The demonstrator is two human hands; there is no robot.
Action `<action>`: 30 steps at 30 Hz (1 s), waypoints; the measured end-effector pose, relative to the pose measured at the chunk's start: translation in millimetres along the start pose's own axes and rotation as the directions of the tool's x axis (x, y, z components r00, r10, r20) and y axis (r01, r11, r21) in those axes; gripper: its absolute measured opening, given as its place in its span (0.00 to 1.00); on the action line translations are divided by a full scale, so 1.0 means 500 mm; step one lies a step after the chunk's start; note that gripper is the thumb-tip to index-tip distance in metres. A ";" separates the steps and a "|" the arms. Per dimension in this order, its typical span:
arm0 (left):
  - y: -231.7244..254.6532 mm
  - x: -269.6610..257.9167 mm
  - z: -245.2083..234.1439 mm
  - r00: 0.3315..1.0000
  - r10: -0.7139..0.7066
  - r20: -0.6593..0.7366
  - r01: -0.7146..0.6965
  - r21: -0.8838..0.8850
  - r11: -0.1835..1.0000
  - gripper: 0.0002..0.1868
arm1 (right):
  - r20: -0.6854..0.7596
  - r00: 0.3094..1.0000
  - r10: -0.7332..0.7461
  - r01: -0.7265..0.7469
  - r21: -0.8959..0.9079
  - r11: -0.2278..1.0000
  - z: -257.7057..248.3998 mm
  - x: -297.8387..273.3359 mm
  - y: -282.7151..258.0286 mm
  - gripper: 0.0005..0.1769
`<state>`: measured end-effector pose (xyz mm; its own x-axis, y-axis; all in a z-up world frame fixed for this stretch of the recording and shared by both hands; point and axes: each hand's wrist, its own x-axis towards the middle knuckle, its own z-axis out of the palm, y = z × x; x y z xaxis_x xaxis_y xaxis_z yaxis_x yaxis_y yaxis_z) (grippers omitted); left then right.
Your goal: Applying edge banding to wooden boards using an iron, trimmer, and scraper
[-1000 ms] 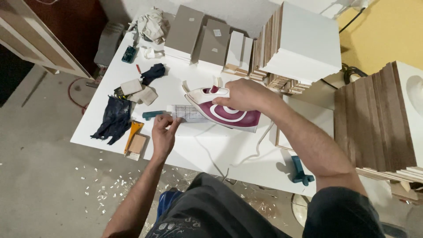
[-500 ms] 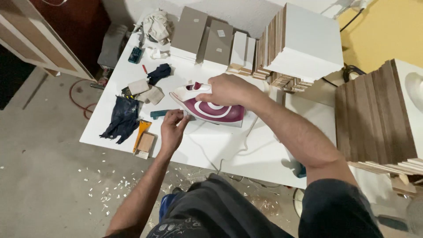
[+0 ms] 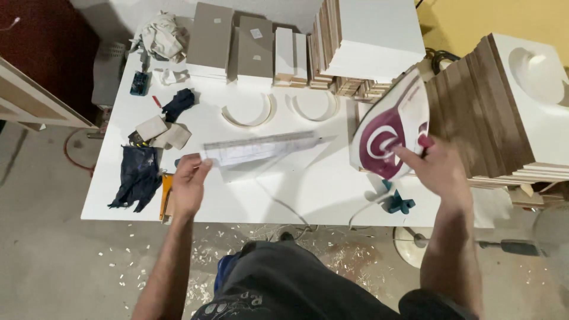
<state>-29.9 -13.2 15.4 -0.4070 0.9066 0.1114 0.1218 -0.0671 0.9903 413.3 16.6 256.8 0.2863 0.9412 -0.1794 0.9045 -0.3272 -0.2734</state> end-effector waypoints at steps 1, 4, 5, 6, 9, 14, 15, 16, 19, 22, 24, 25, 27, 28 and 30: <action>0.003 0.000 -0.013 0.998 0.005 -0.066 -0.016 -0.169 0.985 0.03 | -0.083 0.996 -0.038 0.039 0.013 0.999 0.042 0.004 0.036 0.33; -0.068 0.055 -0.074 0.952 -0.091 -0.292 -0.035 -0.402 0.915 0.05 | -0.188 0.981 -0.054 0.064 0.045 0.997 0.244 0.133 0.209 0.34; -0.108 0.072 -0.110 0.878 -0.190 -0.440 -0.045 -0.470 0.881 0.07 | -0.206 0.978 -0.037 0.051 0.062 0.997 0.331 0.172 0.292 0.36; -0.129 0.089 -0.111 0.870 -0.190 -0.455 -0.046 -0.459 0.887 0.07 | -0.191 0.980 -0.050 0.063 0.064 0.996 0.379 0.172 0.302 0.36; -0.212 0.135 -0.093 0.737 -0.283 -0.614 -0.057 -0.474 0.879 0.10 | -0.334 0.939 -0.086 0.153 0.182 0.971 0.507 0.194 0.322 0.32; -0.346 0.134 0.054 0.757 -0.348 -0.554 0.048 -0.484 0.874 0.06 | -0.562 0.809 -0.173 0.331 0.193 0.924 0.621 0.265 0.328 0.31; -0.362 0.123 0.056 0.754 -0.348 -0.557 0.049 -0.480 0.876 0.06 | -0.558 0.812 -0.174 0.332 0.195 0.923 0.640 0.280 0.328 0.31; -0.378 0.112 0.056 0.807 -0.369 -0.461 0.194 -0.384 0.903 0.10 | -0.581 0.798 -0.161 0.335 0.206 0.919 0.659 0.295 0.327 0.30; -0.406 0.046 0.012 0.872 -0.069 -0.485 0.278 0.375 0.884 0.12 | -0.612 0.775 -0.160 0.364 0.225 0.904 0.706 0.334 0.338 0.30; -0.513 -0.019 -0.071 0.935 0.213 -0.285 0.209 0.924 0.322 0.12 | -0.627 0.755 -0.190 0.408 0.223 0.885 0.725 0.361 0.334 0.29; -0.566 -0.056 -0.112 0.967 0.141 -0.213 0.187 0.966 0.178 0.16 | -0.632 0.743 -0.220 0.434 0.205 0.877 0.740 0.370 0.329 0.28; -0.572 -0.061 -0.119 0.978 0.031 -0.204 0.192 0.956 0.221 0.15 | -0.616 0.765 -0.189 0.413 0.244 0.877 0.752 0.376 0.329 0.27; -0.588 -0.065 -0.127 0.979 -0.082 -0.185 0.200 0.943 0.266 0.17 | -0.599 0.786 -0.157 0.388 0.280 0.878 0.767 0.375 0.324 0.27; -0.599 -0.063 -0.127 0.976 -0.054 -0.210 0.216 0.946 0.243 0.18 | -0.565 0.813 -0.141 0.374 0.322 0.870 0.771 0.368 0.320 0.28; -0.611 -0.061 -0.129 0.973 -0.034 -0.228 0.230 0.948 0.220 0.19 | -0.526 0.842 -0.124 0.352 0.359 0.864 0.761 0.347 0.313 0.29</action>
<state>-113.1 -47.3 -285.4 -0.6068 0.7893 0.0941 0.7913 0.5887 0.1649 484.2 96.5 -176.6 0.2951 0.8767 0.3798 0.7691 0.0179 -0.6389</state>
